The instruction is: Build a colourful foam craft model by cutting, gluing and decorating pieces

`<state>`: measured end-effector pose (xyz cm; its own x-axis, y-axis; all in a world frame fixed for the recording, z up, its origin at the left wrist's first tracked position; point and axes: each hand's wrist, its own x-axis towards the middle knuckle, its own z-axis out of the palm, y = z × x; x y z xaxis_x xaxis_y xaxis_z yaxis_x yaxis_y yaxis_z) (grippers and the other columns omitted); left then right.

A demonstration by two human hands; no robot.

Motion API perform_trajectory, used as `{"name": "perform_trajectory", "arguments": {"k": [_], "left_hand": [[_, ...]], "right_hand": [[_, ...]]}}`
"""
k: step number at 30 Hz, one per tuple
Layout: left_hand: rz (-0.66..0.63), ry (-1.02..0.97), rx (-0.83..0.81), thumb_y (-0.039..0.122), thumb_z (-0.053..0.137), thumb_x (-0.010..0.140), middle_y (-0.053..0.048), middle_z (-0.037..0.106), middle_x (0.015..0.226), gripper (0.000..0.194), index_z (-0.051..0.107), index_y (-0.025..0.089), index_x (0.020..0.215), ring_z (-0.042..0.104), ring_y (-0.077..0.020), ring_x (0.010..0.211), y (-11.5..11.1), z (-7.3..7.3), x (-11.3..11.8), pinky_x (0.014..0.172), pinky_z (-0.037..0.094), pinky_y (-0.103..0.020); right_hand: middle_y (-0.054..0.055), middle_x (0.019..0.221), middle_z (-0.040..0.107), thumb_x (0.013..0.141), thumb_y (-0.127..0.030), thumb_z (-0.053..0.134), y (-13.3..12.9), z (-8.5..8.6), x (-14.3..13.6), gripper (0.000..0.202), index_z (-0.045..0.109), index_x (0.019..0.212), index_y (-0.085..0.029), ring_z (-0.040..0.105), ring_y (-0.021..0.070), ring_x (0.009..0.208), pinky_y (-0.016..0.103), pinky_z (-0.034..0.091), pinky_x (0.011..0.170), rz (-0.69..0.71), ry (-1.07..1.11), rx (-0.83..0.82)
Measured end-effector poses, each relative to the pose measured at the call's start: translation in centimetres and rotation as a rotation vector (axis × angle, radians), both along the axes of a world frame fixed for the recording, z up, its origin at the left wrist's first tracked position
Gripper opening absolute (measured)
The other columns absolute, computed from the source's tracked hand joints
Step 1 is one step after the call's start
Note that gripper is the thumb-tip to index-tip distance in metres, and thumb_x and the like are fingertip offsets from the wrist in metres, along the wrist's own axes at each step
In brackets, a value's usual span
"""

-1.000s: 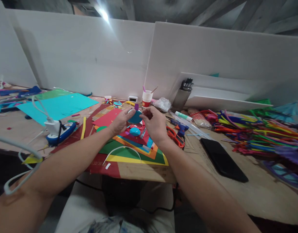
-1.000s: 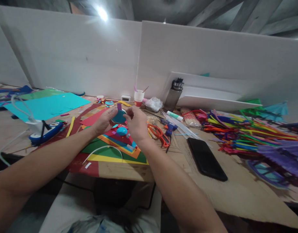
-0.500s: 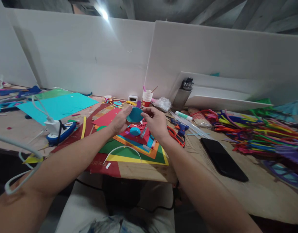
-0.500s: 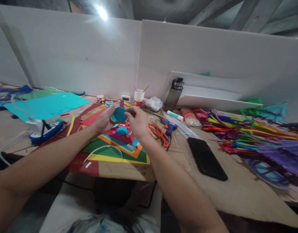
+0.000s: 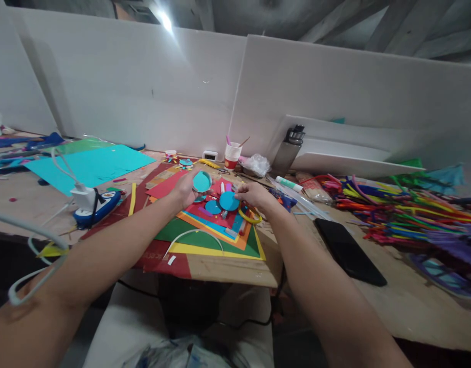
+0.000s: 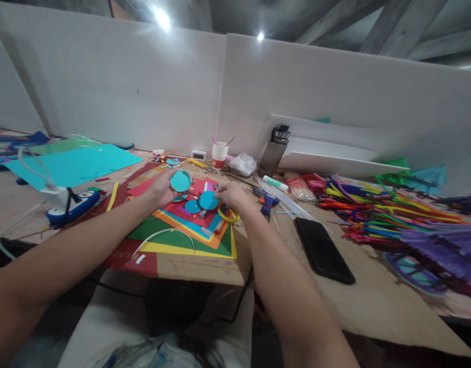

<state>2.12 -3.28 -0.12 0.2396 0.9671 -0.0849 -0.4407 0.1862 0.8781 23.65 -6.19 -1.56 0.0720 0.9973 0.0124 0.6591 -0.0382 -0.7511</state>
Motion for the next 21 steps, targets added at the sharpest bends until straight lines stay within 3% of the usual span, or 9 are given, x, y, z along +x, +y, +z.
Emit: {"name": "perform_trajectory", "arguments": {"k": [5,12,18,21], "left_hand": [[0.007,-0.067,0.004,0.041,0.057,0.090,-0.010,0.072,0.074,0.032,0.065,0.011,0.085,0.071,-0.0209,0.072,-0.1,0.1,-0.1,0.067,0.060,-0.035],[-0.129,-0.103,0.030,0.037,0.059,0.089,-0.015,0.074,0.089,0.028,0.067,0.010,0.090,0.072,-0.0259,0.089,-0.4,-0.1,-0.1,0.075,0.060,-0.040],[-0.209,-0.073,0.336,0.034,0.061,0.084,-0.016,0.074,0.103,0.029,0.070,0.010,0.100,0.069,-0.0274,0.097,-1.2,-0.3,-0.2,0.074,0.059,-0.038],[-0.255,-0.073,0.445,0.032,0.062,0.082,-0.015,0.072,0.109,0.031,0.071,0.011,0.104,0.067,-0.0275,0.105,-1.8,0.0,-0.2,0.081,0.058,-0.037]], "right_hand": [[-0.002,0.056,0.060,0.070,-0.021,0.069,-0.4,0.3,-0.4,0.006,0.070,0.067,-0.016,0.048,0.0102,0.050,0.023,0.035,0.049,0.014,-0.100,-0.026],[0.003,0.070,0.069,0.075,-0.024,0.066,-1.8,1.5,-1.2,0.009,0.072,0.073,-0.018,0.059,0.0153,0.064,0.025,0.040,0.058,-0.019,-0.268,0.081],[0.006,0.081,0.072,0.086,-0.029,0.056,-2.9,3.1,0.0,0.021,0.073,0.088,-0.017,0.061,0.0172,0.074,0.026,0.041,0.068,-0.244,-0.287,0.389],[0.010,0.088,0.072,0.089,-0.028,0.051,-4.5,3.2,2.0,0.024,0.072,0.091,-0.017,0.064,0.0205,0.081,0.029,0.042,0.073,-0.361,-0.401,0.416]]}}
